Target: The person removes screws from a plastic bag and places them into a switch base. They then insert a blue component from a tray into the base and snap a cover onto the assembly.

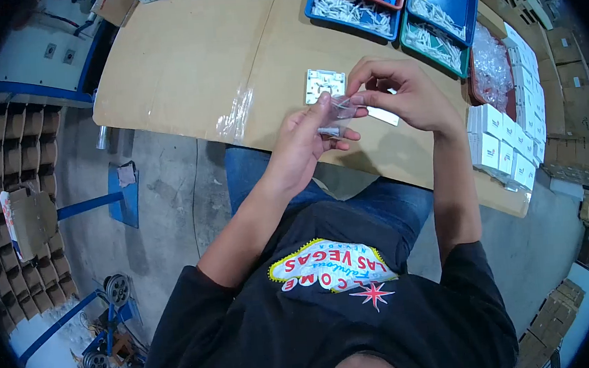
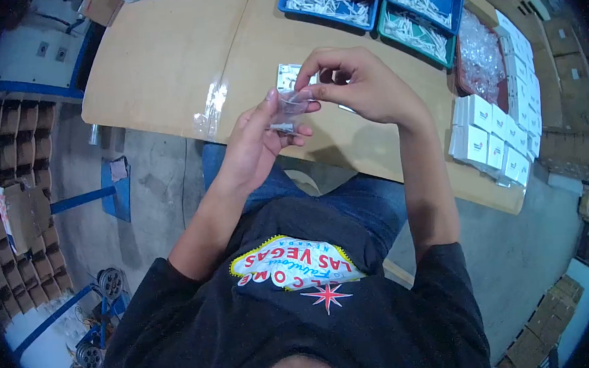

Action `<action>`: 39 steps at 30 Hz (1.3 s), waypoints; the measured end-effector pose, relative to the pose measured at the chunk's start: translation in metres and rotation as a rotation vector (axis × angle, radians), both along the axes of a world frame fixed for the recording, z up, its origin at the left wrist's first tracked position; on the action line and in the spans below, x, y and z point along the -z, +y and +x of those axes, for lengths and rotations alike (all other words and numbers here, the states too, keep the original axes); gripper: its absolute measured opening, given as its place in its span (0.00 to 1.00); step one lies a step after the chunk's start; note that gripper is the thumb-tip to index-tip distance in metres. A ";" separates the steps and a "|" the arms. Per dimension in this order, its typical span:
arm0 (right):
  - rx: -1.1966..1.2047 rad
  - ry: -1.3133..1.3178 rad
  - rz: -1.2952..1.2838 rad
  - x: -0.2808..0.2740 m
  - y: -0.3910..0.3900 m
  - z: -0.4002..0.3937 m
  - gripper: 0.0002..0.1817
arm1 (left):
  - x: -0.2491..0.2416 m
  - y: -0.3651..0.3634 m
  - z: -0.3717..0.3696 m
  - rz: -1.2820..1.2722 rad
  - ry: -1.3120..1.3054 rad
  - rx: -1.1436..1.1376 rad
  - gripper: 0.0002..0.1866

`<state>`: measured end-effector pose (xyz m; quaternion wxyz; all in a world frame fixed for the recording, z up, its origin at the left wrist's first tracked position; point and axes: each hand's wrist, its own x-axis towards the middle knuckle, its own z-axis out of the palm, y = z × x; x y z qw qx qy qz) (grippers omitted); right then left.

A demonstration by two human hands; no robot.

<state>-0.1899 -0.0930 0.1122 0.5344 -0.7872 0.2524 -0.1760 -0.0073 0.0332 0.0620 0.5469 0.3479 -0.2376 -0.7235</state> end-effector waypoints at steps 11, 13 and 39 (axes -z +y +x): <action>-0.229 0.109 0.092 -0.009 0.006 0.017 0.06 | 0.009 0.016 0.002 0.088 -0.028 -0.018 0.25; -0.239 0.107 0.065 -0.008 0.007 0.019 0.08 | 0.010 0.018 0.004 0.080 -0.021 -0.029 0.25; -0.263 0.128 0.038 0.007 0.019 0.019 0.18 | 0.015 0.012 0.002 0.102 -0.046 -0.025 0.25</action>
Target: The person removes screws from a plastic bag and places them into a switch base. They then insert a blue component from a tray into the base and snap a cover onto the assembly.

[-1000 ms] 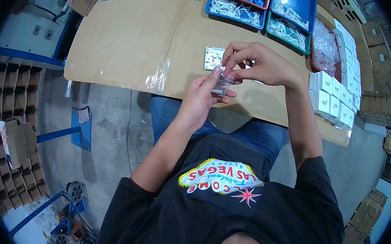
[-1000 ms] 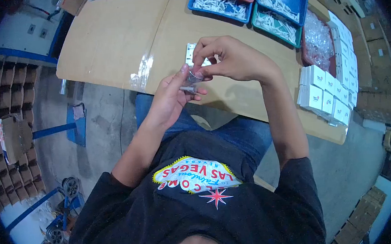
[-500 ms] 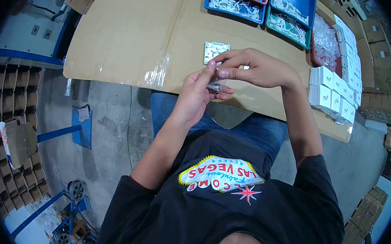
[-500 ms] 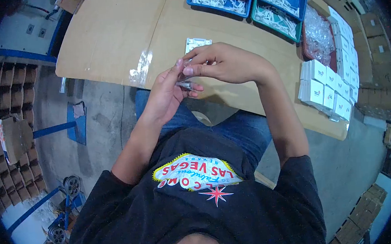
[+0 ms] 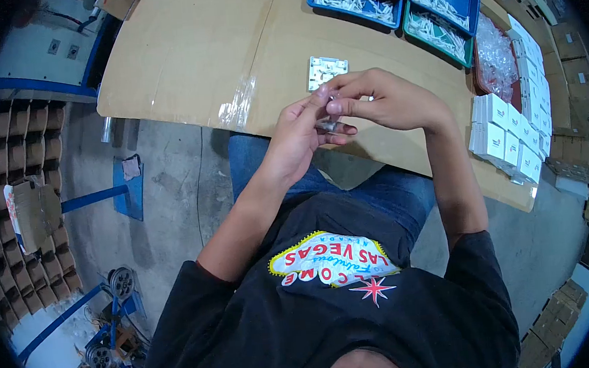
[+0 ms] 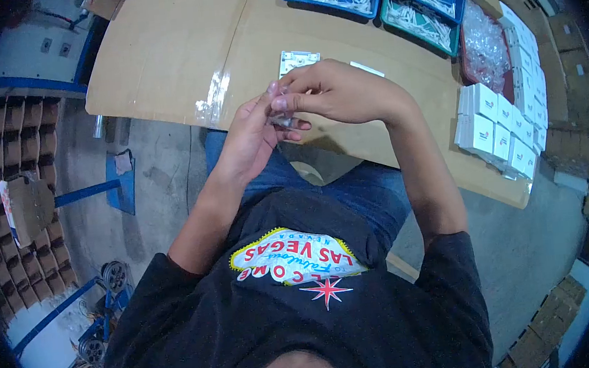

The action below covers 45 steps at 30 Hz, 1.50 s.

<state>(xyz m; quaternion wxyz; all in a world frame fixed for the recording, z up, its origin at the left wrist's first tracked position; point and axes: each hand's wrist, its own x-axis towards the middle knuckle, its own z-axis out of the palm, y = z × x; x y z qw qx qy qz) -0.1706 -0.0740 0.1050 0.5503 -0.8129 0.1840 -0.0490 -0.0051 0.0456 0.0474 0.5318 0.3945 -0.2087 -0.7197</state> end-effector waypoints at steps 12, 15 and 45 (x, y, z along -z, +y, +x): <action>0.326 -0.167 0.056 0.045 -0.038 -0.044 0.15 | 0.009 -0.004 0.001 -0.017 -0.097 0.047 0.27; 0.714 0.079 -0.302 0.083 -0.081 -0.082 0.13 | 0.009 -0.006 0.002 -0.005 -0.094 0.069 0.26; 1.099 0.462 -0.815 0.127 -0.345 -0.180 0.17 | 0.006 -0.023 -0.003 0.071 -0.071 0.086 0.25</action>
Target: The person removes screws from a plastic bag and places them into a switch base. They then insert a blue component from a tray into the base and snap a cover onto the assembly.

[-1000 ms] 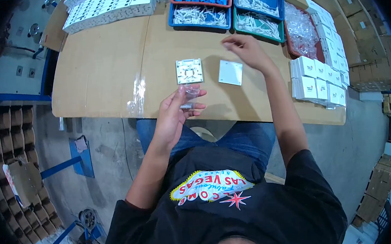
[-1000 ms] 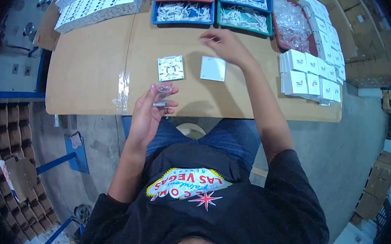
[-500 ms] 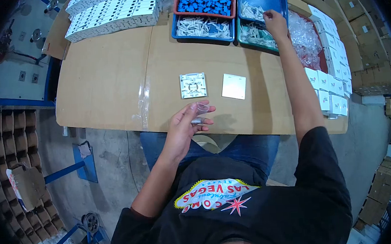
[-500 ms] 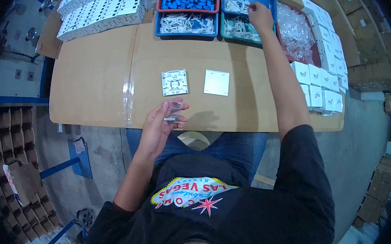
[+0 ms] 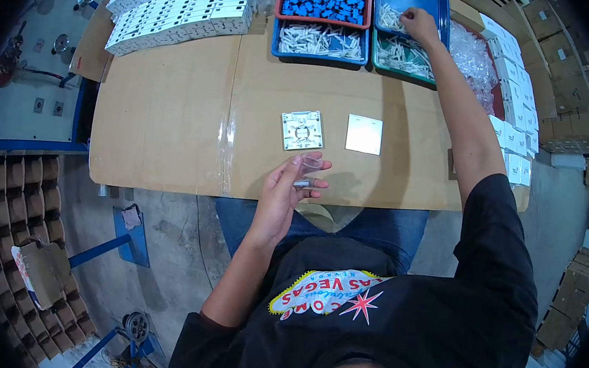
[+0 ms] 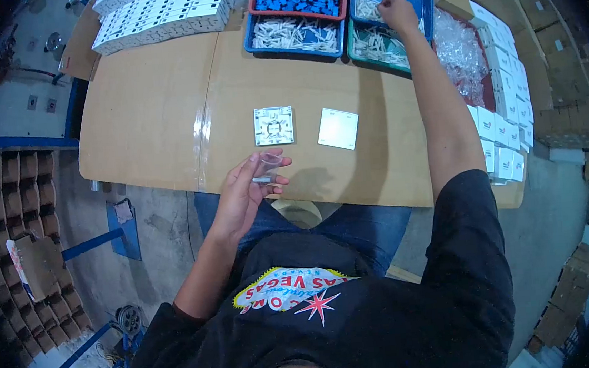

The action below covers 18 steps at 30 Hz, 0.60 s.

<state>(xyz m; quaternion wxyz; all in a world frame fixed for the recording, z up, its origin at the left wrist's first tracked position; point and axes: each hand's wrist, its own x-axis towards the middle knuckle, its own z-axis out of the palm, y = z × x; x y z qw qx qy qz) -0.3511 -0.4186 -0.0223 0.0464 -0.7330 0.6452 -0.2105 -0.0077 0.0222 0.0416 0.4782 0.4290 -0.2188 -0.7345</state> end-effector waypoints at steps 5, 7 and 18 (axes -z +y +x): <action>0.059 -0.505 -0.061 -0.009 0.004 -0.016 0.19 | 0.001 -0.005 0.003 -0.008 0.028 -0.026 0.26; -0.016 -0.720 0.006 -0.025 0.034 -0.001 0.18 | -0.001 -0.007 0.003 -0.024 0.032 -0.034 0.27; -0.388 -1.281 0.563 -0.097 0.328 0.146 0.13 | -0.012 -0.012 0.005 -0.048 0.083 -0.061 0.27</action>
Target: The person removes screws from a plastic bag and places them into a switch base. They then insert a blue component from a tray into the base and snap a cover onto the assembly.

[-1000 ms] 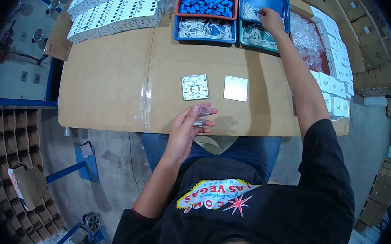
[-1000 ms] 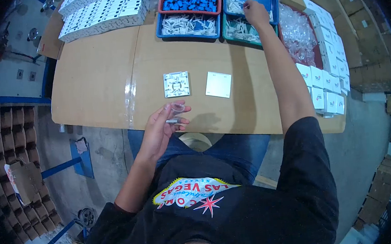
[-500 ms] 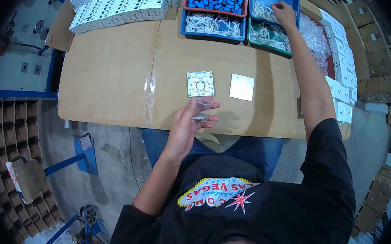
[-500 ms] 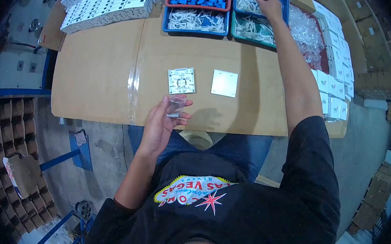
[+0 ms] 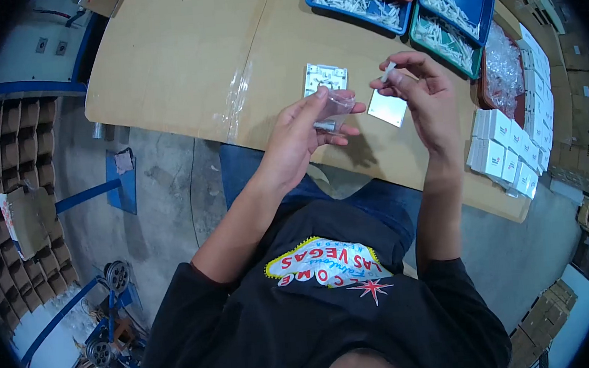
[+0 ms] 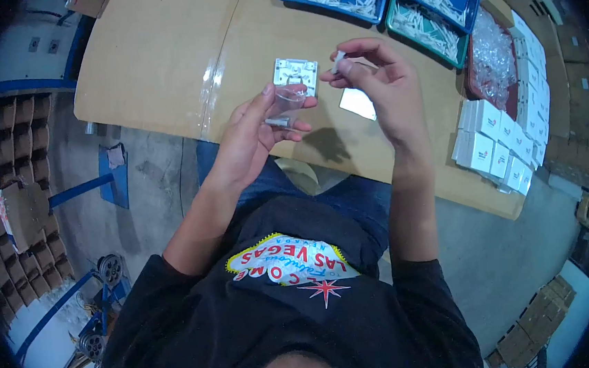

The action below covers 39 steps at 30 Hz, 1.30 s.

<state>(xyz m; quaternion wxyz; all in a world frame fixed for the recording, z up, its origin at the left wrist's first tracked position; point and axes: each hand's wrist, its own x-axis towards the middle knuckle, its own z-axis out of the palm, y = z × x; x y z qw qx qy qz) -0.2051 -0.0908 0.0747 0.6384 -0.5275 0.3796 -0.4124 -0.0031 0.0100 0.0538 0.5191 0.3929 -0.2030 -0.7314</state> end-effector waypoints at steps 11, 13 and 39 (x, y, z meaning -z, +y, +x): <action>-0.164 0.242 -0.144 -0.007 0.016 0.015 0.11 | 0.003 0.005 0.002 -0.064 -0.100 -0.001 0.28; -0.198 0.249 -0.157 -0.004 0.014 0.018 0.12 | 0.004 0.006 0.004 -0.070 -0.107 -0.006 0.28; -0.535 0.545 -0.471 -0.042 -0.007 0.031 0.06 | 0.002 0.009 0.002 -0.028 -0.072 -0.016 0.26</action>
